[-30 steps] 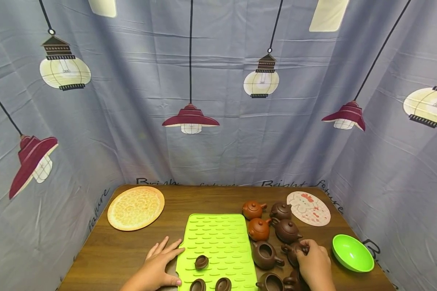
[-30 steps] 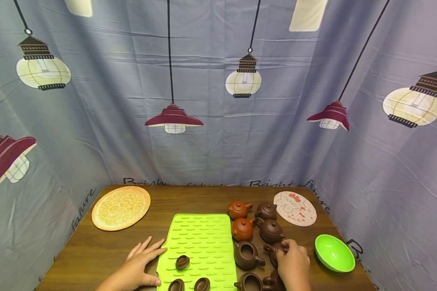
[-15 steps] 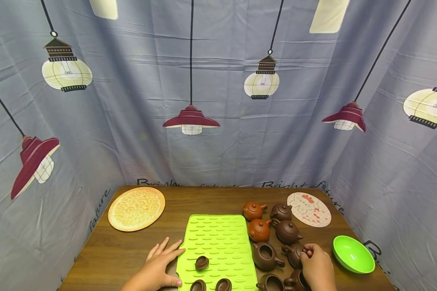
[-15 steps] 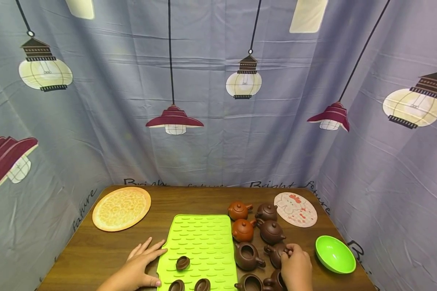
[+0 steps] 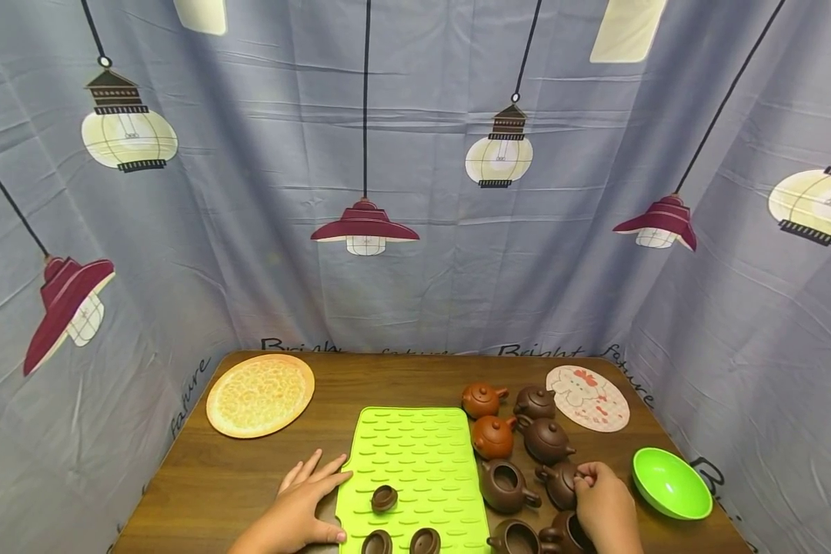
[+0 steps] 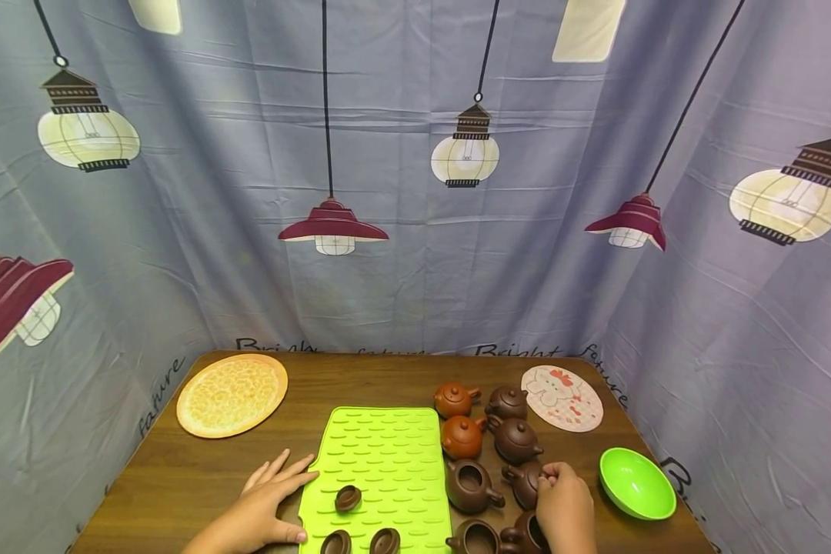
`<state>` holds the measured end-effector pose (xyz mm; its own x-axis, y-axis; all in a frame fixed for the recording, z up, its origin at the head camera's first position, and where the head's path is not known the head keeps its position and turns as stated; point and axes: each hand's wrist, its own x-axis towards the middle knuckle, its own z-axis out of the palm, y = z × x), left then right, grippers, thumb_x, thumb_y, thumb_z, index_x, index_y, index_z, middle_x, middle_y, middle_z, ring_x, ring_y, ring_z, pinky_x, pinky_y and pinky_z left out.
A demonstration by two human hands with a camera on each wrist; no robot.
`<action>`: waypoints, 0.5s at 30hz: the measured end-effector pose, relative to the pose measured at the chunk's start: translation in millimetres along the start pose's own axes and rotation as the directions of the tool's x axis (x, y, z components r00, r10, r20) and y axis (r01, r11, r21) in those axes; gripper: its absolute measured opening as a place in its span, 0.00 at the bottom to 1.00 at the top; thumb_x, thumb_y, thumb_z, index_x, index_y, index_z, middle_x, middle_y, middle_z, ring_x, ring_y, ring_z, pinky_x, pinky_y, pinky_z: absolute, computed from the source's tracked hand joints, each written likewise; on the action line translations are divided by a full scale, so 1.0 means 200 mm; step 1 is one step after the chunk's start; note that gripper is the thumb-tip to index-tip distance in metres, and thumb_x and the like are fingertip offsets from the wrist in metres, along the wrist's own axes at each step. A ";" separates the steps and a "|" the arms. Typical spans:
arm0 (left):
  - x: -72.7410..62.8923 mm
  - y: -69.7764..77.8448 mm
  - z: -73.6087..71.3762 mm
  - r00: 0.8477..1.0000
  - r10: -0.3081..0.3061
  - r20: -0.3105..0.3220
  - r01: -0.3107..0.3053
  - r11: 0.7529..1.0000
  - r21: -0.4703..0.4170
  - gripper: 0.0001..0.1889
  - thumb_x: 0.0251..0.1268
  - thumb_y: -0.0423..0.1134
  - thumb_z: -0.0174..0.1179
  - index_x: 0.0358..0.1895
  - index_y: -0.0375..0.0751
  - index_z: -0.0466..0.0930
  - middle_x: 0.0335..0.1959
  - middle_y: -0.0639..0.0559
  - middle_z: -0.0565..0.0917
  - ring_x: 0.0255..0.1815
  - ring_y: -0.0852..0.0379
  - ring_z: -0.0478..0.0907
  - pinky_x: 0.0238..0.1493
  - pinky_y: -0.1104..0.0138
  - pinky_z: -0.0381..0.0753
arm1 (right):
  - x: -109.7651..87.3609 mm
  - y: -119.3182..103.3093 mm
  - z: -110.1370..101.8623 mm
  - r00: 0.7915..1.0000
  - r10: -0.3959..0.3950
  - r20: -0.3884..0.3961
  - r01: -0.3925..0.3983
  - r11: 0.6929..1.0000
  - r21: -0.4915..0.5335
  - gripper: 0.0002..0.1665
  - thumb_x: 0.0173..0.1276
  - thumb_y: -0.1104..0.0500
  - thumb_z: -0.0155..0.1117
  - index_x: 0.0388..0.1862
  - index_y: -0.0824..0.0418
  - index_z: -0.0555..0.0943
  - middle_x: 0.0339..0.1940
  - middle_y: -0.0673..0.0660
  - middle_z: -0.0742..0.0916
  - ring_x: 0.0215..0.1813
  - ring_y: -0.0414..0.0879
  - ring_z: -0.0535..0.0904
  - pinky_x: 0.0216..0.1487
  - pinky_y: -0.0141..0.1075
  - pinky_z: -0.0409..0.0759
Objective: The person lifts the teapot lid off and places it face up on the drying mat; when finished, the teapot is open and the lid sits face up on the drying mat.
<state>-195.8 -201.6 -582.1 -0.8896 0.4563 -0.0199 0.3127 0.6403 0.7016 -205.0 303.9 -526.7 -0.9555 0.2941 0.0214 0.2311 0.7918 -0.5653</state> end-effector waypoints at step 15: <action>-0.01 0.02 -0.01 1.000 -0.007 0.007 0.006 1.000 0.018 0.52 0.45 0.65 0.76 0.77 0.47 0.72 0.84 0.43 0.62 0.84 0.23 0.41 0.72 0.23 0.34 | -0.03 -0.11 0.01 0.998 -0.055 0.011 0.053 0.991 0.125 0.16 0.82 0.60 0.53 0.58 0.73 0.71 0.43 0.67 0.85 0.42 0.57 0.82 0.41 0.51 0.78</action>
<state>-194.3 -200.9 -578.9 -0.8893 0.4564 -0.0296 0.3128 0.6542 0.6886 -203.9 284.3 -515.9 -0.9687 0.2445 0.0430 0.1557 0.7333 -0.6619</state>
